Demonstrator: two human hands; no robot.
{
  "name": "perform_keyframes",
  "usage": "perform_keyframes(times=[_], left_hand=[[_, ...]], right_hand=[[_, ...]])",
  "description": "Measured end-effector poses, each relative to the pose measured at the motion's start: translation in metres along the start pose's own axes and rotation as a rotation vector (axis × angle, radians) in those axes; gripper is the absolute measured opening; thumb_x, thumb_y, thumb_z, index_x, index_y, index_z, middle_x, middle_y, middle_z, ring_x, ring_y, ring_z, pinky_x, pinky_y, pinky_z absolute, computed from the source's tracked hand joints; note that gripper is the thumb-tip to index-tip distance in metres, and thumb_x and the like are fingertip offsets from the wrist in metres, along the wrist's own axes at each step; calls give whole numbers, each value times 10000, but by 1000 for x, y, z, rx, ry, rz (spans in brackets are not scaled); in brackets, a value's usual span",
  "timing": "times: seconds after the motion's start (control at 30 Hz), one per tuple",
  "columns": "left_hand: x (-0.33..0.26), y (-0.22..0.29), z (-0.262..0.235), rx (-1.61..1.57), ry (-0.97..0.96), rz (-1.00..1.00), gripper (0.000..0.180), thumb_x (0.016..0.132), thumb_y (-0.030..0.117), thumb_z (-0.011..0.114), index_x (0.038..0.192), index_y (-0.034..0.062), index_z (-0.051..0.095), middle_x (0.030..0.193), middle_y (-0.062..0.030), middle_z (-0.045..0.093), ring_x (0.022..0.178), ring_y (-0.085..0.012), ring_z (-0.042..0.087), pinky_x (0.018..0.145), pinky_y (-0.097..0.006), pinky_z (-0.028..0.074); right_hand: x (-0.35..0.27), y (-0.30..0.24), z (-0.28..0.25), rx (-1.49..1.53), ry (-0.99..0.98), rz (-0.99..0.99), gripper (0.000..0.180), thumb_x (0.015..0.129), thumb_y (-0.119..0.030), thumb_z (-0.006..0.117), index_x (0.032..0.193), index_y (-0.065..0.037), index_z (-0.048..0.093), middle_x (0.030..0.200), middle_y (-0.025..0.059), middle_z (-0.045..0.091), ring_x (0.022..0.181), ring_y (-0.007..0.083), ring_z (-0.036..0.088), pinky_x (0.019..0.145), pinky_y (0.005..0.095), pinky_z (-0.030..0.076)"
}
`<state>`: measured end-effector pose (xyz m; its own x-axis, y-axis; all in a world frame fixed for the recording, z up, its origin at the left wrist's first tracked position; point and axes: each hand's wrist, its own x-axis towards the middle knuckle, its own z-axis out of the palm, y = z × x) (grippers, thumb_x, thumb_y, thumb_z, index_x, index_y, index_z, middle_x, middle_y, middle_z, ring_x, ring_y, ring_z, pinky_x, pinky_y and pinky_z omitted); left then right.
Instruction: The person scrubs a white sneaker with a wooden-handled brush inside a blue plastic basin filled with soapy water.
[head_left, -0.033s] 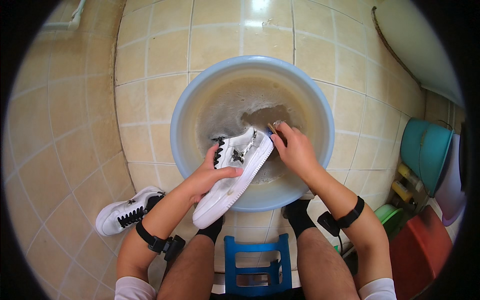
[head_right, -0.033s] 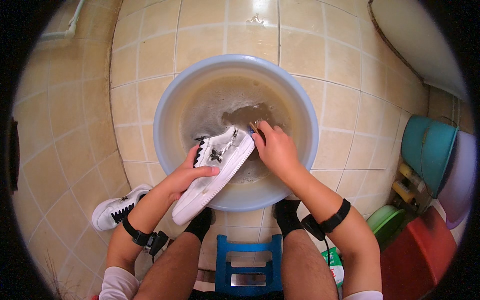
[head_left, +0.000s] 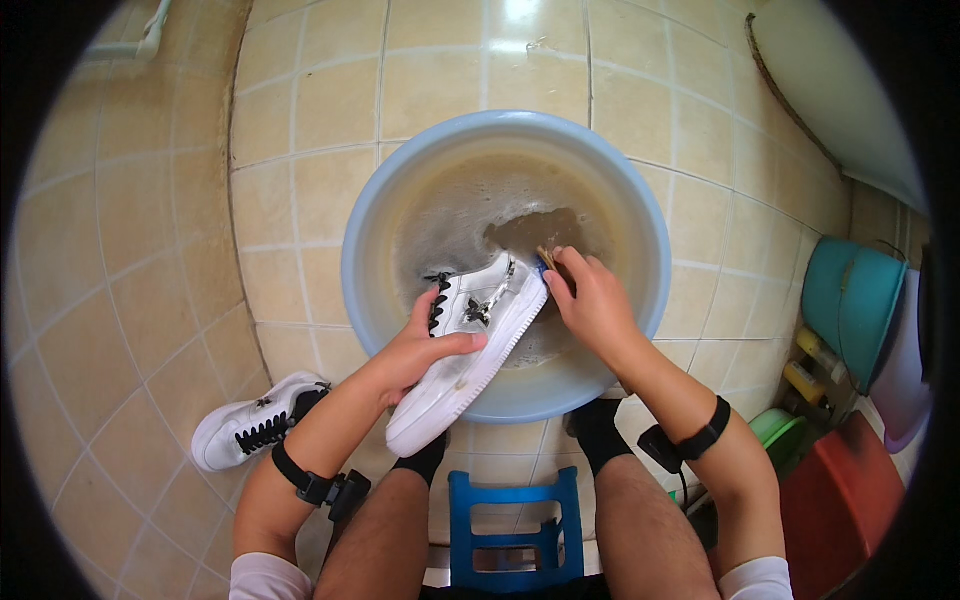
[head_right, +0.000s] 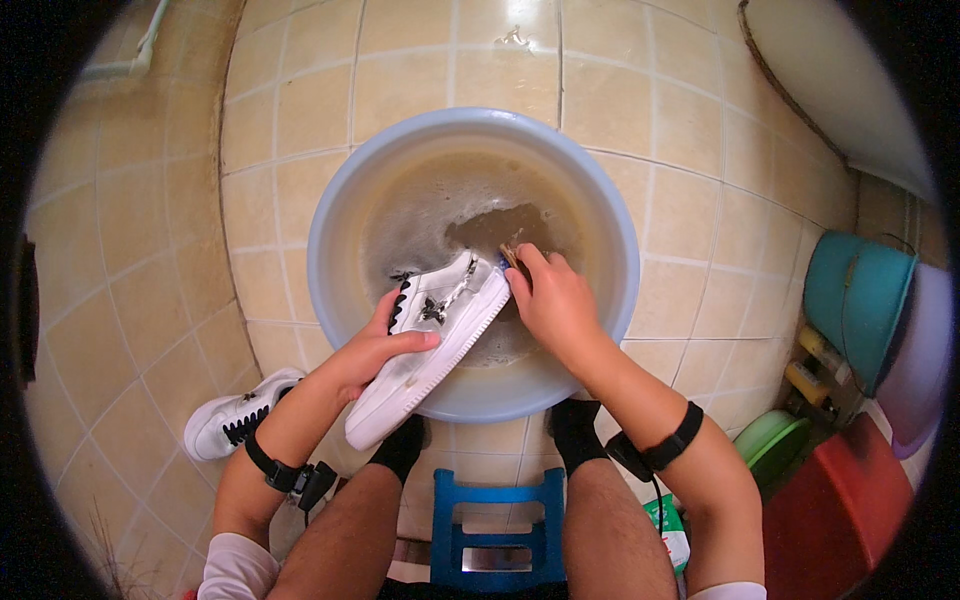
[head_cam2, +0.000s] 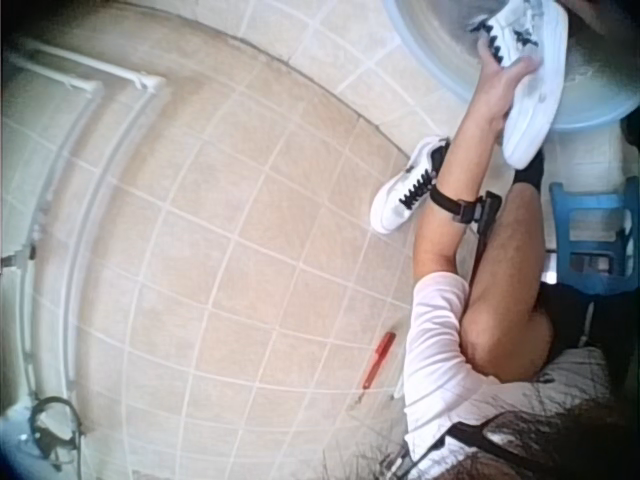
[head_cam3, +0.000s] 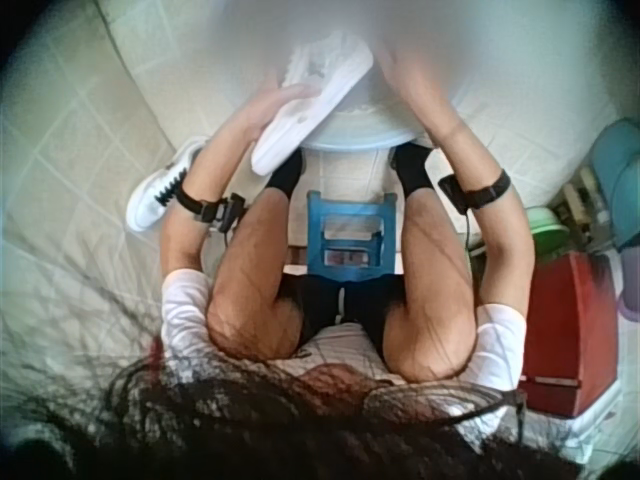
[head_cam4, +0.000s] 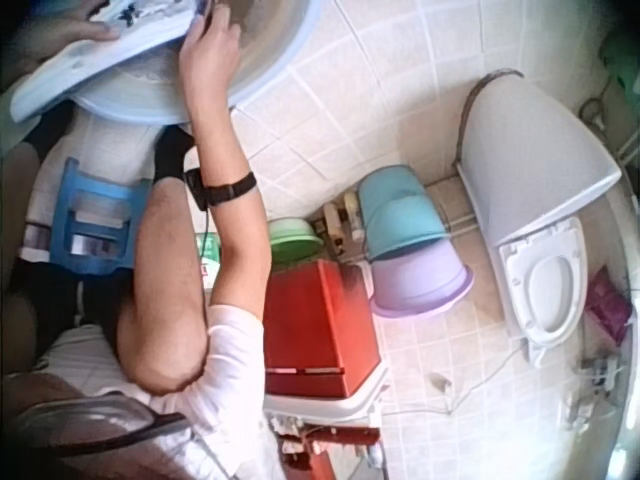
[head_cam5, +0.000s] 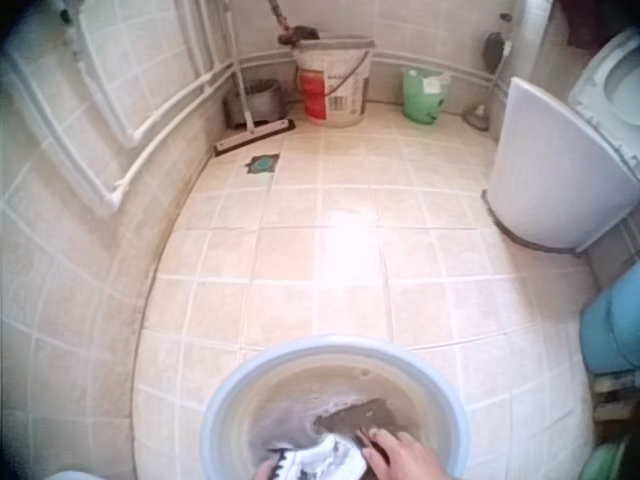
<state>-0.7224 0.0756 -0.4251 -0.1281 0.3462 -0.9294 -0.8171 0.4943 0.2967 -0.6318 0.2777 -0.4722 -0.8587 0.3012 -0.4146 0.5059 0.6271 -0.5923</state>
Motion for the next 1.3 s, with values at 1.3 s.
perform_keyframes(times=[1.3], left_hand=[[-67, 9, 9, 802, 155, 482, 702, 775, 319, 702, 1233, -91, 364, 1132, -259, 517, 1061, -328, 524, 897, -371, 417]], right_hand=[[-62, 2, -33, 19, -526, -284, 314, 824, -277, 625, 1095, -126, 579, 844, 115, 575, 685, 328, 584, 590, 374, 484]])
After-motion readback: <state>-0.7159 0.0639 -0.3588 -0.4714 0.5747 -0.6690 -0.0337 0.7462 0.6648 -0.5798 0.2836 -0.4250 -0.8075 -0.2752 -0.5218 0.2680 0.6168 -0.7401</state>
